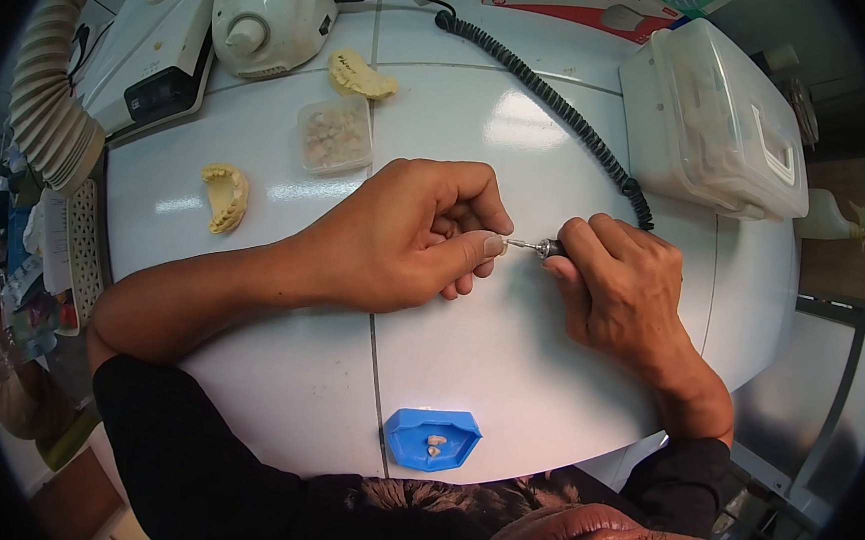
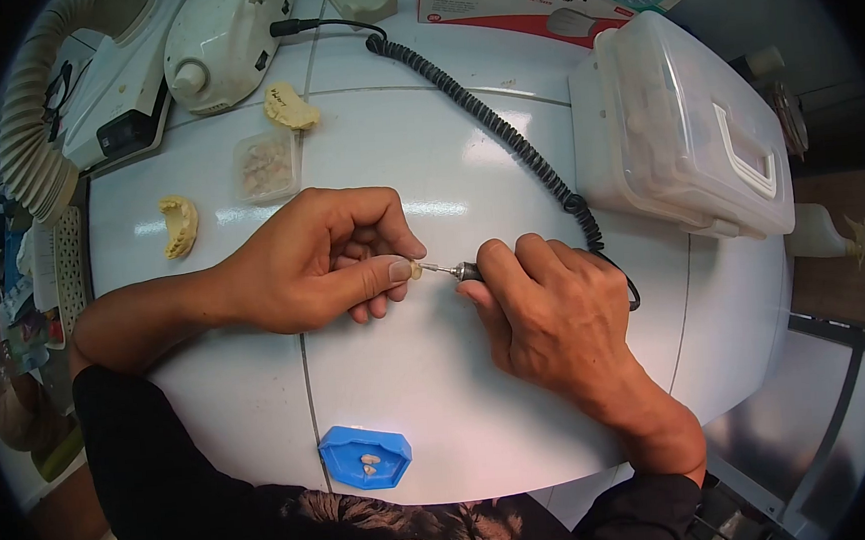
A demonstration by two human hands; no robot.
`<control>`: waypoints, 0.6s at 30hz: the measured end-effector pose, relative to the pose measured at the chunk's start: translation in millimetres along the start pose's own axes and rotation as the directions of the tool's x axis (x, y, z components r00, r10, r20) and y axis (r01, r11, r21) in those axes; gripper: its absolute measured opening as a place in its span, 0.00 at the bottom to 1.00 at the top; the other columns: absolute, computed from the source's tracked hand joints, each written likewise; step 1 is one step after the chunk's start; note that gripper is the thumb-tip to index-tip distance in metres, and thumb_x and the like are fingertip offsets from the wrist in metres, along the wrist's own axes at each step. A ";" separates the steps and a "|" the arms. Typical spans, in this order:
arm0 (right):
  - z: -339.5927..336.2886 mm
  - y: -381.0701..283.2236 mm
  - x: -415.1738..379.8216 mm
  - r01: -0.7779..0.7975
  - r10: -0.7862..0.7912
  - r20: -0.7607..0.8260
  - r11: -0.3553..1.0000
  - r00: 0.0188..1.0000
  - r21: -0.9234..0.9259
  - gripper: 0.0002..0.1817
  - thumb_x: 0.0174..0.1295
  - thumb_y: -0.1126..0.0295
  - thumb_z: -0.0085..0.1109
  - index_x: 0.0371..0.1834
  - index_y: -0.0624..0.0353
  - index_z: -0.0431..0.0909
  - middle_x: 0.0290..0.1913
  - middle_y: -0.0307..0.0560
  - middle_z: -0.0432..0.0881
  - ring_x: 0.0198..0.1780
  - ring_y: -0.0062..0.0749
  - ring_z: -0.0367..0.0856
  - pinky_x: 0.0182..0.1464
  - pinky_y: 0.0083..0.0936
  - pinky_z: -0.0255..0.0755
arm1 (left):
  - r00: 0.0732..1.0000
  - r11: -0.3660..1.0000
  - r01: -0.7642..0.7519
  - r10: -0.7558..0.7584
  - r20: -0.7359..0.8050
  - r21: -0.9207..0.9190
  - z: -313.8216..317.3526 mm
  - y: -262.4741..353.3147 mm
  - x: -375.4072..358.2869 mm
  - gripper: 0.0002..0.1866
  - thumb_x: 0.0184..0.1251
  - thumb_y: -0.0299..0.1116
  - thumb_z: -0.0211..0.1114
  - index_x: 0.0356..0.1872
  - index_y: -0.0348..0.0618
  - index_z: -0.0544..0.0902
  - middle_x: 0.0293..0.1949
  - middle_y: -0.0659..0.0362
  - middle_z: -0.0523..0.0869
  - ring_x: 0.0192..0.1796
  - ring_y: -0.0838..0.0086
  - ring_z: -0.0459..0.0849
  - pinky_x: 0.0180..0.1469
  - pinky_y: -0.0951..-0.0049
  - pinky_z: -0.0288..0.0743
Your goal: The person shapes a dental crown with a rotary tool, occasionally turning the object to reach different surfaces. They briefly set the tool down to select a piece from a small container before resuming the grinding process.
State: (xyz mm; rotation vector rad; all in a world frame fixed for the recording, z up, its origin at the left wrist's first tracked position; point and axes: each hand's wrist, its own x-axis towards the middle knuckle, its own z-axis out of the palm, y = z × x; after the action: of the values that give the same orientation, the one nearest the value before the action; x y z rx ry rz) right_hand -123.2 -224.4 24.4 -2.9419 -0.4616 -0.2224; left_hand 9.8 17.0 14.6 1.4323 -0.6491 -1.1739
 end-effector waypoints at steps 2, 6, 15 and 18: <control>-0.7 -0.1 0.1 -0.001 0.001 0.008 1.000 1.000 -0.010 0.16 0.74 0.55 0.72 0.36 0.52 0.78 0.28 0.40 0.71 0.23 0.35 0.76 0.26 0.35 0.69 | 1.000 1.000 -0.005 0.005 -0.006 -0.001 -0.1 -0.2 -0.3 0.08 0.87 0.27 0.66 0.57 0.32 0.82 0.42 0.56 0.89 0.40 0.80 0.88 0.41 0.79 0.85; -0.7 -1.3 -0.8 0.000 0.000 0.017 0.999 1.000 -0.034 0.17 0.75 0.55 0.72 0.36 0.52 0.78 0.28 0.39 0.71 0.24 0.35 0.77 0.26 0.34 0.70 | 1.000 1.000 -0.020 0.020 -0.003 0.016 0.1 -0.9 -0.1 0.09 0.87 0.28 0.66 0.57 0.32 0.83 0.42 0.57 0.89 0.40 0.80 0.87 0.41 0.78 0.85; -0.8 -1.9 -0.9 0.008 -0.007 0.024 0.999 1.000 -0.034 0.17 0.74 0.54 0.73 0.37 0.52 0.79 0.28 0.39 0.71 0.24 0.34 0.77 0.27 0.33 0.70 | 1.000 0.999 -0.001 0.001 -0.004 0.040 1.3 2.2 -0.6 0.10 0.88 0.29 0.66 0.57 0.32 0.84 0.42 0.58 0.89 0.40 0.81 0.87 0.41 0.78 0.84; -0.5 -2.0 -1.3 0.015 -0.014 0.023 0.999 1.000 -0.034 0.17 0.73 0.53 0.73 0.37 0.52 0.79 0.28 0.38 0.71 0.24 0.33 0.77 0.27 0.33 0.71 | 1.000 0.999 0.002 -0.002 -0.003 0.040 1.4 2.0 -0.7 0.10 0.88 0.29 0.65 0.57 0.32 0.84 0.41 0.58 0.89 0.40 0.81 0.87 0.41 0.78 0.84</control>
State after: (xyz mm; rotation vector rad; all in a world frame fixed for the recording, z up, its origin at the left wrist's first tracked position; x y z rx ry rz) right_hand -125.1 -223.1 24.9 -2.9784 -0.4869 -0.2011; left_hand 8.7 16.6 16.8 1.4687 -0.6729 -1.1653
